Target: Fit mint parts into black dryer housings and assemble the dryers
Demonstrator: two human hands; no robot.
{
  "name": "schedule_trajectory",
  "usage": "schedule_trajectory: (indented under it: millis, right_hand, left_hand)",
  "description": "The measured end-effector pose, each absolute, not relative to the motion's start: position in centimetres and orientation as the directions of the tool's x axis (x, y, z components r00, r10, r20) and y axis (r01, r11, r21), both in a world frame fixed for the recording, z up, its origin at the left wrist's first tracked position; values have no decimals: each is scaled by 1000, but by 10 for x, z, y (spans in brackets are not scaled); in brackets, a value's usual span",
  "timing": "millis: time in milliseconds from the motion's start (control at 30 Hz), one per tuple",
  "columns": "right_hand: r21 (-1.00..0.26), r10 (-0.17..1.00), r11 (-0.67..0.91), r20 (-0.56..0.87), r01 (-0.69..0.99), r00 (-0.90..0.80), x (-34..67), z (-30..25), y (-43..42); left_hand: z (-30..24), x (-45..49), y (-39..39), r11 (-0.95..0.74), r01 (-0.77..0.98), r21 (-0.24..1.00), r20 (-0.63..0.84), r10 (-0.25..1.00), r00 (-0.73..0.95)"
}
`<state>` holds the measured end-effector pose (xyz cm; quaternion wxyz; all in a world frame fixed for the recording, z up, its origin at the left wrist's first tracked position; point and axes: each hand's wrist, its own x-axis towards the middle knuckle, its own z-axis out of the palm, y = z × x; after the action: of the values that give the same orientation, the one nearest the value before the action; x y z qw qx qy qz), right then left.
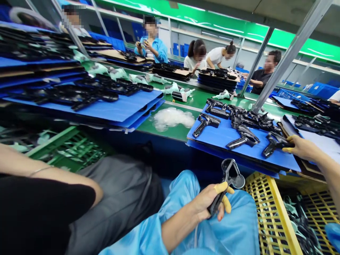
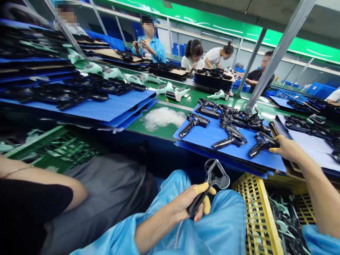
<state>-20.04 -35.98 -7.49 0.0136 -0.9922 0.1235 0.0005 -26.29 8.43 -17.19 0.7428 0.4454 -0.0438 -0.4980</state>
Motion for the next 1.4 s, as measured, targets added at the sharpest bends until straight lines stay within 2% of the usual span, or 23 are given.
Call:
schedule_trajectory:
  millis: [67, 133, 167, 200, 233, 267, 367, 467, 733, 900, 1000, 1167, 1300, 1400]
  right_hand:
    - [-204, -273, -945, 69, -254, 960, -233, -70, -348]
    - [-509, -273, -844, 134, -170, 953, -274, -75, -317]
    - [-661, -271, -742, 140, -114, 952, -295, -83, -295]
    - [-755, -252, -654, 148, -56, 956, -315, -93, -270]
    - [-790, -226, -613, 174, -1, 958, -333, -107, -243]
    - [-785, -214, -619, 175, 5, 961, -348, -122, -217]
    - [-714, -273, -699, 202, -49, 941, -374, -164, -160]
    - [-670, -266, -740, 211, -59, 941, -381, -187, -144]
    - [-531, -174, -847, 251, -15, 952, -390, -202, -152]
    - [-510, -136, -860, 250, 11, 959, -387, -208, -151]
    - [-458, -114, -888, 297, 37, 948, -385, -203, -148]
    - [-364, -49, -927, 364, 94, 930, -385, -204, -139]
    - [-428, -86, -901, 322, 64, 943, -389, -204, -142]
    - [-651, -67, -755, 187, 73, 980, -390, -185, -151]
  left_hand:
    - [-173, -264, 82, 114, 721, 683, -369, -798, 476]
    - [-175, -266, 78, 128, 746, 654, -354, -819, 451]
    - [-176, -268, 75, 130, 758, 639, -350, -828, 438]
    - [-177, -270, 72, 127, 770, 626, -348, -837, 421]
    - [-178, -272, 69, 121, 780, 615, -346, -847, 404]
    - [-178, -275, 65, 121, 785, 608, -344, -851, 398]
    - [-174, -285, 58, 104, 793, 600, -341, -864, 371]
    - [-168, -296, 54, 69, 784, 617, -333, -880, 339]
    - [-159, -311, 51, 56, 770, 636, -359, -861, 359]
    - [-155, -314, 55, 26, 754, 656, -352, -873, 336]
    - [-154, -314, 57, 39, 743, 668, -335, -876, 346]
    - [-154, -309, 62, -19, 741, 672, -385, -863, 328]
    - [-156, -304, 68, -32, 760, 649, -405, -860, 310]
    - [-157, -304, 70, -26, 783, 621, -373, -889, 266]
